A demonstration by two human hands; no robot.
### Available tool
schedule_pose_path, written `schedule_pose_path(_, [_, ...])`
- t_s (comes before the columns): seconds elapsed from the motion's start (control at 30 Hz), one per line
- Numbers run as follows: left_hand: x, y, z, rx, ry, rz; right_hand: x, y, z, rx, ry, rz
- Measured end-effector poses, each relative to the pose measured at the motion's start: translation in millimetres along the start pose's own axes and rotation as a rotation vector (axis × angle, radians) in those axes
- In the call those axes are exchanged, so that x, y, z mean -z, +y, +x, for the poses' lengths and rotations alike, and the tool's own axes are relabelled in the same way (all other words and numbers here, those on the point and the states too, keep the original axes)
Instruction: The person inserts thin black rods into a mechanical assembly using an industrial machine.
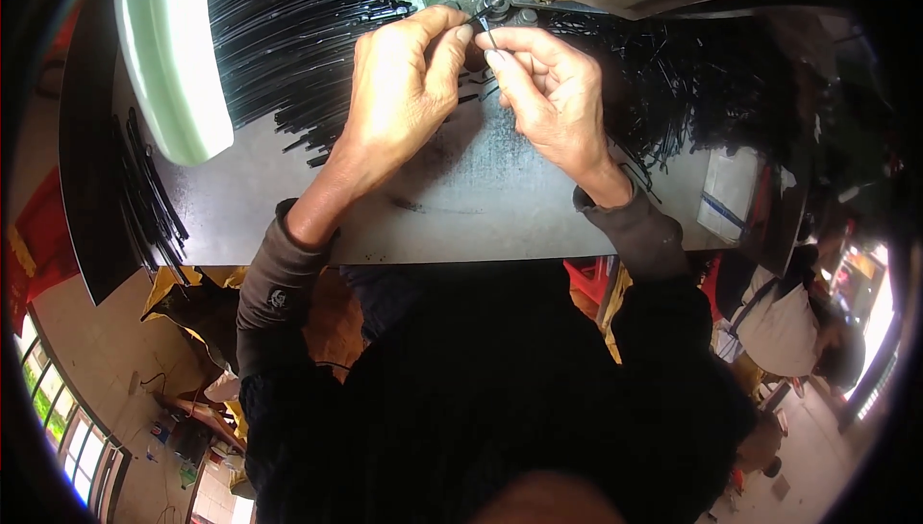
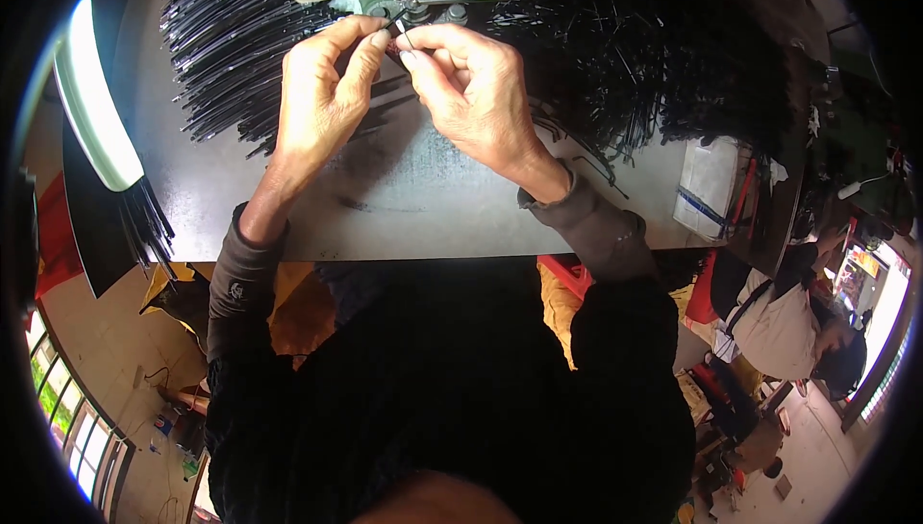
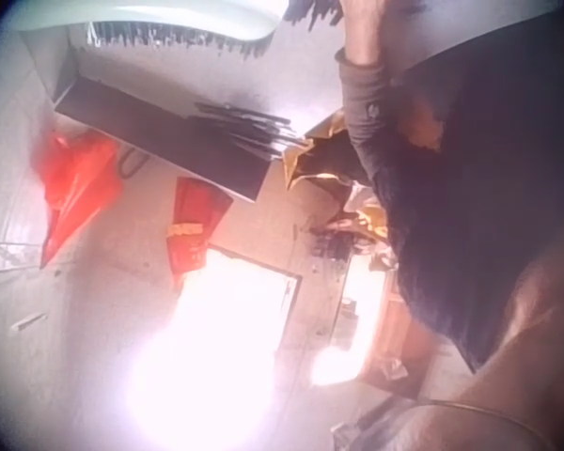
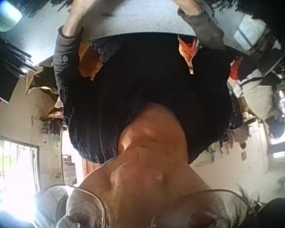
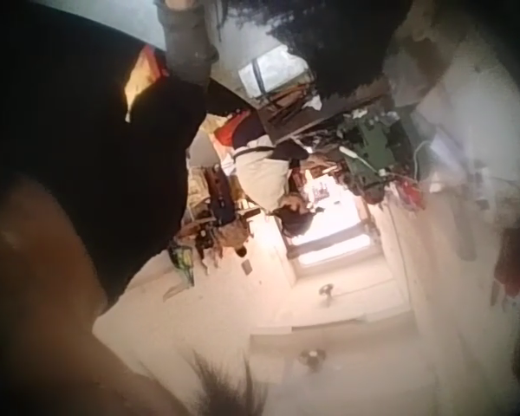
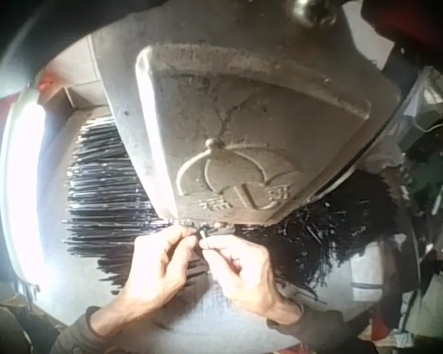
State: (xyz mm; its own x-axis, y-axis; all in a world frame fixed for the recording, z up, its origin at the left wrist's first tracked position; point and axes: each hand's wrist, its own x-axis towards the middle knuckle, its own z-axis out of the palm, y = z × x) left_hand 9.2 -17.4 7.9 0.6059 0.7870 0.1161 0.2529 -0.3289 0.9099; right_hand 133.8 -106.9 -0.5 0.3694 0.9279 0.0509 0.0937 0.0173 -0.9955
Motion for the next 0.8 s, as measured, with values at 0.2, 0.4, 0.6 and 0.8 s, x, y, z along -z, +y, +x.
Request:
schedule_pose_path(0.2, [-5.1, -8.9, 1.5, -0.154, 0.068, 0.118, 1.0, 1.3, 1.9, -0.025, 0.001, 0.002])
schedule_pose_path(0.4, [-9.7, -14.2, 9.3, -0.408, 0.178, 0.252, 8.8, -2.3, 5.9, -0.197, 0.003, 0.199])
schedule_pose_path(0.6, [-9.4, -11.4, 18.2, -0.451, 0.155, 0.302, 9.4, -0.9, 12.5, -0.231, 0.023, 0.346])
schedule_pose_path(0.8, [-5.9, -7.3, 15.1, -0.415, 0.099, 0.493, 8.9, -1.7, 13.2, -0.239, 0.026, 0.283])
